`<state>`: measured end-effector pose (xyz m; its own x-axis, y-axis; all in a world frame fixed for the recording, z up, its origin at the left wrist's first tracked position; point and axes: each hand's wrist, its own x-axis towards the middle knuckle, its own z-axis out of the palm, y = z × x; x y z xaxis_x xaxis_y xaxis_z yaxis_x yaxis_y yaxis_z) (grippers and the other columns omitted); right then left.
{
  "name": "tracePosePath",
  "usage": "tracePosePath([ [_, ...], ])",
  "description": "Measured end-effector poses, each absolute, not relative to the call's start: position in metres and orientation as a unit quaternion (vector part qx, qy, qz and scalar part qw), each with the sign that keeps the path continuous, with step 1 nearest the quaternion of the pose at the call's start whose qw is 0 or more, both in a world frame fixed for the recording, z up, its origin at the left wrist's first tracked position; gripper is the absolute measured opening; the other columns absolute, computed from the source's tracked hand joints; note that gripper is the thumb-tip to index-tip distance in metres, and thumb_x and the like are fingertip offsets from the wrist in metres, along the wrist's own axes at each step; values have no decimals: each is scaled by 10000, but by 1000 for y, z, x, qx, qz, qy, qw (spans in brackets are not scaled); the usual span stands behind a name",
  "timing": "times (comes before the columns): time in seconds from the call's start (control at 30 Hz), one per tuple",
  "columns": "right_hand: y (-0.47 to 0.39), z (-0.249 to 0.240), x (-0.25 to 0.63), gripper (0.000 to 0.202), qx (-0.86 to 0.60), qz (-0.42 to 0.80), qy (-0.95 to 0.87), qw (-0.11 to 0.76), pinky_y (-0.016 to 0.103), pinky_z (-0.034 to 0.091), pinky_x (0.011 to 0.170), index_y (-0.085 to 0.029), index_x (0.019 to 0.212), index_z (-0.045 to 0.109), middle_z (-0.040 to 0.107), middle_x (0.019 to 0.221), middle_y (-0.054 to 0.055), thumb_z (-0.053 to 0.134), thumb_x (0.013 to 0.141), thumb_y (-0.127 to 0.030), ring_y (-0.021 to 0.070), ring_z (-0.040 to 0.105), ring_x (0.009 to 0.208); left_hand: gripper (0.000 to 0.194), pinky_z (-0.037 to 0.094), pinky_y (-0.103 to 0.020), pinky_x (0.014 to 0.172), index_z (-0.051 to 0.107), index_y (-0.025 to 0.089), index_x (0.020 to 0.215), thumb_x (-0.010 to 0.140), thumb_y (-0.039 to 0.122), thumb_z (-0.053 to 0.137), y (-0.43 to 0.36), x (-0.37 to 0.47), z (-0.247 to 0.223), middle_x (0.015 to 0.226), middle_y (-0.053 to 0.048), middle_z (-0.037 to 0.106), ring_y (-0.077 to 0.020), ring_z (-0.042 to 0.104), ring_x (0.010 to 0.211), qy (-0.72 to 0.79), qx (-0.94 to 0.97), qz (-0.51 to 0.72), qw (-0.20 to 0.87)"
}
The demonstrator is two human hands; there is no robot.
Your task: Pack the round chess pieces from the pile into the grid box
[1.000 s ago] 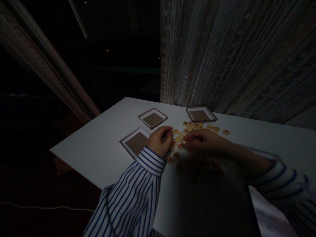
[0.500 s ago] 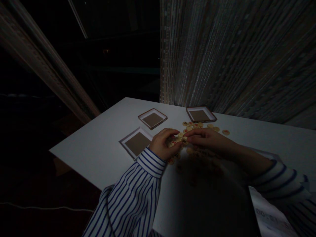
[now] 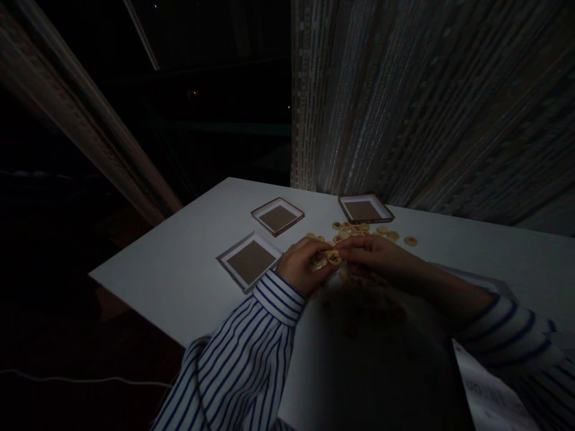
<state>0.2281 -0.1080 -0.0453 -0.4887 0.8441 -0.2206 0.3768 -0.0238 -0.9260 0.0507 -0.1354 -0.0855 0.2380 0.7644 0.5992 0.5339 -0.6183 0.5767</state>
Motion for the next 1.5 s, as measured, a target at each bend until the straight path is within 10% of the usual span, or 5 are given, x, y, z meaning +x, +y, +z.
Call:
tracePosePath([
  [1.5,-115,-43,226,222,-457,446,-699,322,257,431,515,-179,799,637,656,647,15,620,640,-333,139,577,599,299,484,-263,671,671,125,989,696,185,663,-136,56,-85,813,-57,658,-124,581,700,440,633,518,372],
])
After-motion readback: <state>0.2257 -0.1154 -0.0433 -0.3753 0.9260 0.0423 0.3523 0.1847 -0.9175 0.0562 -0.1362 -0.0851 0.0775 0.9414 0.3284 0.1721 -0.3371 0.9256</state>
